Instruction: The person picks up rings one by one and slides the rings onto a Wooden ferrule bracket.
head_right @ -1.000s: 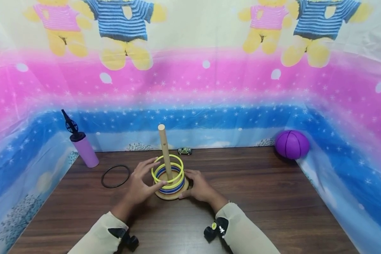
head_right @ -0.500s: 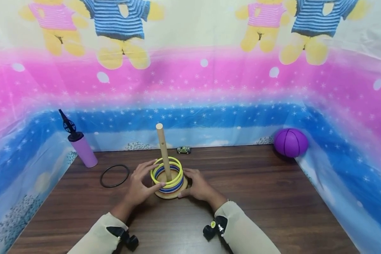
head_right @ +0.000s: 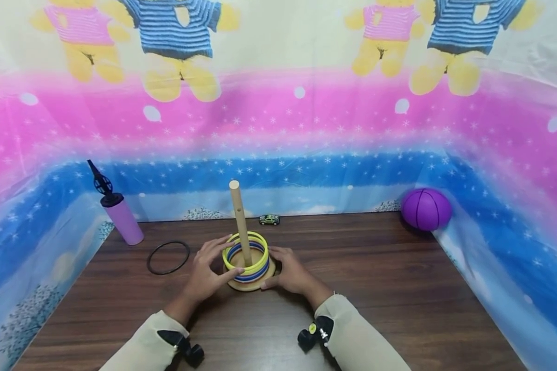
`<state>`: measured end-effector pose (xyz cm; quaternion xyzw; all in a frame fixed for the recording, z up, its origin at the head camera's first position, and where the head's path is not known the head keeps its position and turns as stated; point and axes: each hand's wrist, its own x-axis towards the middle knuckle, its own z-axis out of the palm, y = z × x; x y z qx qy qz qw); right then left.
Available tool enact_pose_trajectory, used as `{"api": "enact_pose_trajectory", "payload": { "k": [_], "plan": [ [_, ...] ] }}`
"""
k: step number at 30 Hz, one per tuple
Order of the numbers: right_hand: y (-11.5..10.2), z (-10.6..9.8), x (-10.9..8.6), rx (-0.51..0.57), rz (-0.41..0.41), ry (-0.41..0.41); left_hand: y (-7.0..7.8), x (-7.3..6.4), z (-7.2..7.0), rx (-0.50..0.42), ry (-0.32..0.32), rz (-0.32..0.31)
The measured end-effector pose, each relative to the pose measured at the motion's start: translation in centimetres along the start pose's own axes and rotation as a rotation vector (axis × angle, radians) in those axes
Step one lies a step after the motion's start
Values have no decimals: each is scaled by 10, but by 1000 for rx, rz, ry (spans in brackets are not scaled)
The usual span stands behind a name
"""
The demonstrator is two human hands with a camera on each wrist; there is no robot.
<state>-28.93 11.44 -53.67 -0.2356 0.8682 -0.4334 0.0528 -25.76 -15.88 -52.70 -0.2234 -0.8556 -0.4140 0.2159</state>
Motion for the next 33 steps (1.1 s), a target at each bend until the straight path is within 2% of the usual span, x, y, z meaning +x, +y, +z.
{"api": "enact_pose_trajectory", "payload": {
  "k": [20, 33],
  "plan": [
    [-1, 0, -2, 19, 4, -2, -1, -2, 2, 25, -20, -6],
    [1, 0, -1, 19, 7, 0, -1, -1, 1, 10, -47, -24]
  ]
}}
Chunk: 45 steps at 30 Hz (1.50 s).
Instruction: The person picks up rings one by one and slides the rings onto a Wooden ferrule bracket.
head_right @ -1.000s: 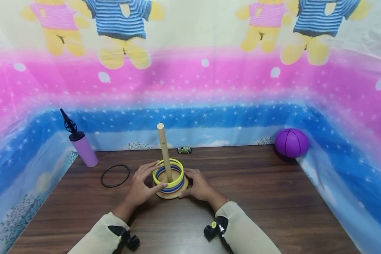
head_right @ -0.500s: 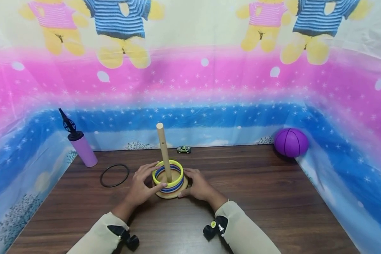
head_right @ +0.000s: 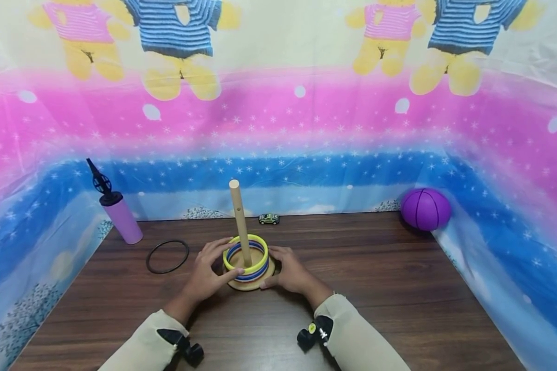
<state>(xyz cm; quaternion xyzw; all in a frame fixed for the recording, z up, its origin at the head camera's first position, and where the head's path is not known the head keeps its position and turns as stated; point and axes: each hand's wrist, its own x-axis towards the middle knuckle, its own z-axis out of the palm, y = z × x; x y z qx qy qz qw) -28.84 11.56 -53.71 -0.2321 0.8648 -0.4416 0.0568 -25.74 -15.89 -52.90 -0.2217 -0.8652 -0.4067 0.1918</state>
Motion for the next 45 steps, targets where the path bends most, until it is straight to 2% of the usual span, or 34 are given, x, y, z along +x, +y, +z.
{"api": "enact_pose_trajectory", "payload": {
  "k": [16, 24, 30, 38, 45],
  "plan": [
    [-2, -1, 1, 0, 9, -7, -4, 2, -1, -18, -2, 8],
    [-1, 0, 1, 7, 10, -6, -7, 3, -7, -10, 52, 42],
    [-5, 0, 0, 22, 42, -10, -21, 5, -21, 66, 119, 73],
    [-4, 0, 0, 11, 32, -8, -41, 4, -48, 153, 206, 26],
    [-2, 0, 0, 19, 30, -11, -57, 0, -65, 275, 219, -25]
  ]
}}
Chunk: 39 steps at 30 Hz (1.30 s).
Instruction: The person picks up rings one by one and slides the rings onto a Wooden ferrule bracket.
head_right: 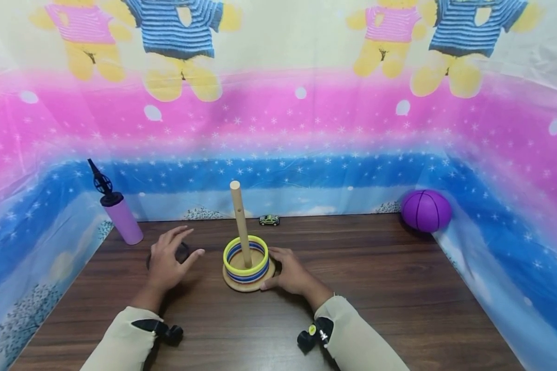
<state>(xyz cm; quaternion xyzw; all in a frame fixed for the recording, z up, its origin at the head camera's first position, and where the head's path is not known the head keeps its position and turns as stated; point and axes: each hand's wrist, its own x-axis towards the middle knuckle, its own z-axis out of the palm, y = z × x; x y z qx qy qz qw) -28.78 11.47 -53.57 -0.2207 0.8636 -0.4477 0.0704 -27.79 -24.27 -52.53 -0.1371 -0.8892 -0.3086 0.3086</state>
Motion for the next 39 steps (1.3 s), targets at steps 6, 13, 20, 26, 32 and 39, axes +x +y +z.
{"api": "enact_pose_trajectory", "payload": {
  "k": [6, 13, 20, 26, 32, 39],
  "plan": [
    [-1, 1, -1, 6, -6, 5, -13, -1, -10, 63, -5, -73],
    [-2, 0, -1, 2, -9, 1, -30, -2, -28, 154, -150, -228],
    [0, 1, 0, 3, -19, -2, -48, -5, -44, 164, -298, -331],
    [1, 1, 0, 1, -17, 3, -52, -7, -45, 155, -364, -327],
    [1, 2, 0, -6, -10, 5, -53, -9, -43, 154, -417, -341],
    [1, 2, 0, -6, 6, 10, -53, -10, -45, 153, -429, -345]
  ]
}}
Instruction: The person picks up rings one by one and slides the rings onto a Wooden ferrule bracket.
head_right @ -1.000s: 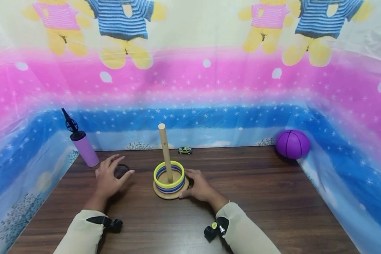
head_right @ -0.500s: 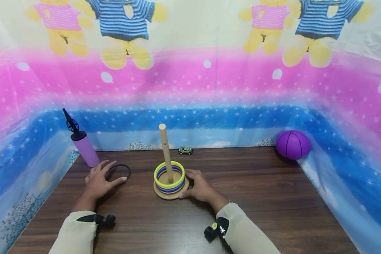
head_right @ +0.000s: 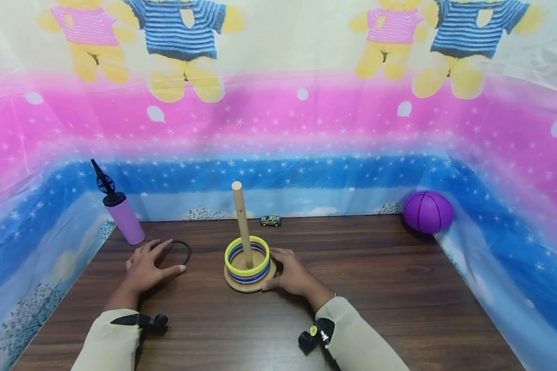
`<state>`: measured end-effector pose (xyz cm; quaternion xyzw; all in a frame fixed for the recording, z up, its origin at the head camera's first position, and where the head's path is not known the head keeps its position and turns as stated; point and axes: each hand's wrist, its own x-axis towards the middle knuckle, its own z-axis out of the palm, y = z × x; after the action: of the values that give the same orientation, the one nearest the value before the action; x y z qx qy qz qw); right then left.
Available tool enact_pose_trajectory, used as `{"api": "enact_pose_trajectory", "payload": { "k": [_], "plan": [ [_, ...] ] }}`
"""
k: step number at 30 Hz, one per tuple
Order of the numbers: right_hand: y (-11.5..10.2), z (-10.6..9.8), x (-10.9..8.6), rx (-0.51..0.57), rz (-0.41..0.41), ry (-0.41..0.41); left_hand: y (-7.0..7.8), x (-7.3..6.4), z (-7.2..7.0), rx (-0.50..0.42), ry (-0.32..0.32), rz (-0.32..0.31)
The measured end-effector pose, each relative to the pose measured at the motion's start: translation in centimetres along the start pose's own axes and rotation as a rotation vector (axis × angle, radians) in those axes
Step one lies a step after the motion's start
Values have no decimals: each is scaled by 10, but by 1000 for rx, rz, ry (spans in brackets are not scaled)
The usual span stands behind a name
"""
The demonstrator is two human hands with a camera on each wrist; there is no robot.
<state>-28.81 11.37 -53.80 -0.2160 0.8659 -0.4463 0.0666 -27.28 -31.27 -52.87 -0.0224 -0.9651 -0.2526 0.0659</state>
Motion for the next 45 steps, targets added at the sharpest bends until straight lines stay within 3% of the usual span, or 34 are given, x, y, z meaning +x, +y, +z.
{"api": "enact_pose_trajectory", "payload": {
  "k": [32, 45],
  "plan": [
    [-4, -1, -2, 16, -17, -16, -1, -5, -5, -16, -16, 5],
    [-2, -1, -2, 13, -3, -8, -2, -2, -2, -68, 95, 31]
  ]
}}
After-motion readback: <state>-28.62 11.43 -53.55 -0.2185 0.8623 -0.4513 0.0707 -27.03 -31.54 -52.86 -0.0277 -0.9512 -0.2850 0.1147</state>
